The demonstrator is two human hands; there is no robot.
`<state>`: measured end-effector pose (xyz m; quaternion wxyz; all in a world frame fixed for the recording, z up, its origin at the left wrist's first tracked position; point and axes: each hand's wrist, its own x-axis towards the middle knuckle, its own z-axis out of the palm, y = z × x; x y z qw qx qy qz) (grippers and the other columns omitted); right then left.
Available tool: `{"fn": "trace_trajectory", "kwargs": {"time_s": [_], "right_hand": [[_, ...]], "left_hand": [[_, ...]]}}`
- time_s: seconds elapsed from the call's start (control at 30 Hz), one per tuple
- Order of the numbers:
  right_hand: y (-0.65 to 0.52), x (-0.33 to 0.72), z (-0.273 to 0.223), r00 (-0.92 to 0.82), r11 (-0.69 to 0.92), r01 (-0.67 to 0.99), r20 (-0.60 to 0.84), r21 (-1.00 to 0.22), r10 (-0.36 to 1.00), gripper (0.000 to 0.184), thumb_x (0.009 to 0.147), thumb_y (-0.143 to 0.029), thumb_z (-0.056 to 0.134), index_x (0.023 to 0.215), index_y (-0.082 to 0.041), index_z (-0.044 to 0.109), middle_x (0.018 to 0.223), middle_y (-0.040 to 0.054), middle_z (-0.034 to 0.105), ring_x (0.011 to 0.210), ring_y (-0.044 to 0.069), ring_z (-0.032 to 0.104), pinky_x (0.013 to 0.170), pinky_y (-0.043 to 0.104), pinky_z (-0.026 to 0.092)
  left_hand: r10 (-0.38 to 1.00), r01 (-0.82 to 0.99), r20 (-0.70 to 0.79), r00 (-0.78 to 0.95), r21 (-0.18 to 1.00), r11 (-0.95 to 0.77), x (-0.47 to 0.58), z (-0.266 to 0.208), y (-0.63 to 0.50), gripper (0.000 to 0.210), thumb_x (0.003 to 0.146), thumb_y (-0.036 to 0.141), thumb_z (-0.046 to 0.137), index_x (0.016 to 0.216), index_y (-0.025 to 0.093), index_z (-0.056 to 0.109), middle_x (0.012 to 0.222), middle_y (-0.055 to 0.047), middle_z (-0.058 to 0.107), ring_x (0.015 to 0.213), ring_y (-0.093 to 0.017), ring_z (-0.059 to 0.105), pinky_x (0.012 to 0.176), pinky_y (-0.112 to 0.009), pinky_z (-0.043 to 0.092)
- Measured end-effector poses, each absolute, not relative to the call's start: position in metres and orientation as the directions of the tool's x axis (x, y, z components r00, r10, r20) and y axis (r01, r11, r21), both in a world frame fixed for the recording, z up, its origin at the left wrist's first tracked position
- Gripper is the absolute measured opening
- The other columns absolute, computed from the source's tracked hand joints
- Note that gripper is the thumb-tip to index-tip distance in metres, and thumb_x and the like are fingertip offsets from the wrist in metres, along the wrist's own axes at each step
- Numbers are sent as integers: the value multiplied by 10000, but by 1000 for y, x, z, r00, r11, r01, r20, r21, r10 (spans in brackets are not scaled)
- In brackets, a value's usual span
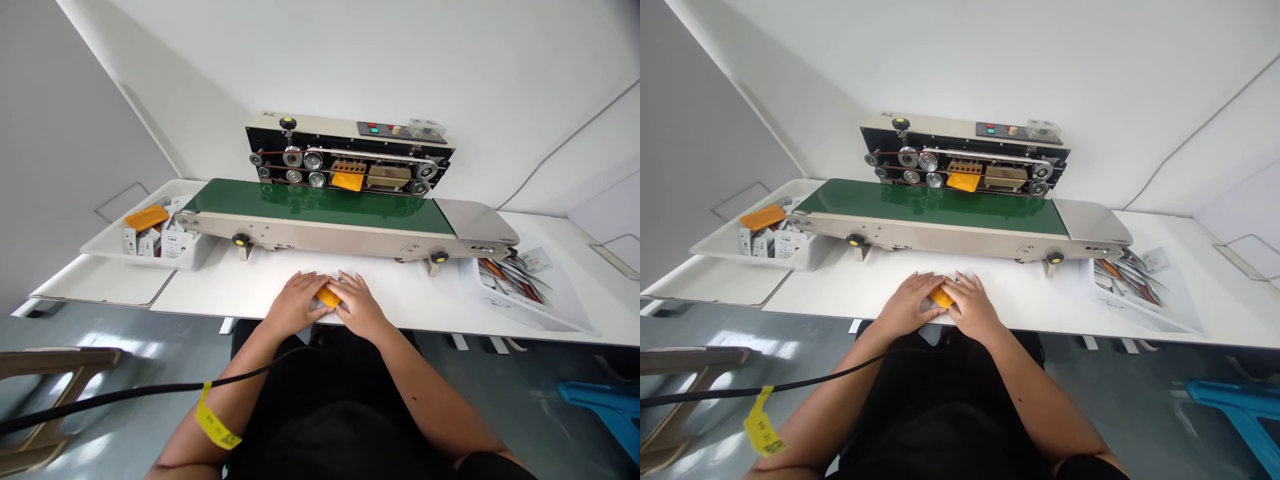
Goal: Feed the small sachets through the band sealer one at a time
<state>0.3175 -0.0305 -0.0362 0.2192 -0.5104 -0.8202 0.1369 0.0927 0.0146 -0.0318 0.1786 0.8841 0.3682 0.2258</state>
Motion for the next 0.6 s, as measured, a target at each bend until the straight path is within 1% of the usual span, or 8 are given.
{"fn": "trace_trajectory", "kwargs": {"time_s": [0.07, 0.17, 0.23, 0.3, 0.37, 0.47, 0.53, 0.6], "right_hand": [[-31, 320, -37, -382, 461, 757, 259, -463, 887, 577, 1036, -188, 500, 1598, -318, 526, 1622, 12, 550, 1600, 306, 377, 1306, 688, 270], [-33, 321, -38, -340, 499, 711, 378, -496, 861, 531, 1058, -158, 445, 1528, -339, 613, 1538, 9, 635, 1517, 280, 497, 1246, 613, 426], [-37, 321, -37, -261, 510, 682, 477, -524, 839, 496, 1069, -165, 432, 1472, -333, 668, 1450, 28, 698, 1393, 274, 602, 1166, 561, 520], [-41, 317, -35, -185, 523, 665, 561, -533, 807, 465, 1073, -173, 429, 1401, -325, 721, 1326, 54, 754, 1235, 274, 681, 1070, 532, 578], [-43, 311, -33, -162, 552, 648, 613, -525, 773, 436, 1071, -170, 432, 1312, -306, 769, 1184, 77, 783, 1093, 272, 714, 965, 498, 611], [-42, 297, -31, -174, 586, 618, 635, -524, 752, 335, 1068, -204, 499, 1141, -285, 816, 1009, 82, 783, 962, 268, 710, 860, 455, 621], [-39, 288, -31, -154, 576, 592, 623, -563, 767, 251, 1062, -267, 563, 1038, -286, 813, 925, 73, 773, 911, 268, 706, 846, 453, 620], [-35, 279, -31, -79, 533, 550, 595, -643, 800, 195, 1050, -341, 606, 1026, -282, 790, 917, 74, 769, 889, 268, 713, 842, 458, 626]], "left_hand": [[724, 556, 279, 631, 488, -673, 92, -30, 14, 756, 946, 644, 712, 1555, 232, 540, 1526, -161, 636, 1453, -383, 558, 1271, -658, 321], [702, 518, 323, 635, 495, -697, 91, -29, 14, 699, 964, 596, 716, 1544, 243, 546, 1500, -157, 649, 1408, -366, 591, 1242, -634, 381], [680, 481, 395, 619, 494, -725, 88, -29, 13, 632, 991, 517, 713, 1546, 268, 541, 1504, -153, 636, 1392, -347, 590, 1203, -593, 440], [654, 451, 478, 586, 477, -754, 84, -30, 12, 582, 1016, 427, 697, 1554, 288, 526, 1501, -153, 621, 1382, -335, 582, 1155, -562, 486], [616, 415, 554, 560, 456, -787, 80, -32, 10, 553, 1028, 352, 681, 1554, 301, 520, 1456, -150, 634, 1331, -318, 606, 1103, -535, 521], [560, 320, 627, 542, 462, -827, 74, -36, 7, 448, 1054, 249, 619, 1496, 305, 577, 1287, -115, 702, 1159, -250, 682, 976, -434, 584], [561, 269, 645, 519, 500, -823, 71, -37, 7, 344, 1069, 205, 576, 1392, 290, 657, 1149, -88, 736, 1035, -210, 709, 889, -369, 600], [608, 261, 647, 460, 557, -789, 70, -38, 8, 224, 1073, 218, 577, 1237, 263, 722, 1042, -75, 746, 961, -199, 714, 844, -350, 600]]}}
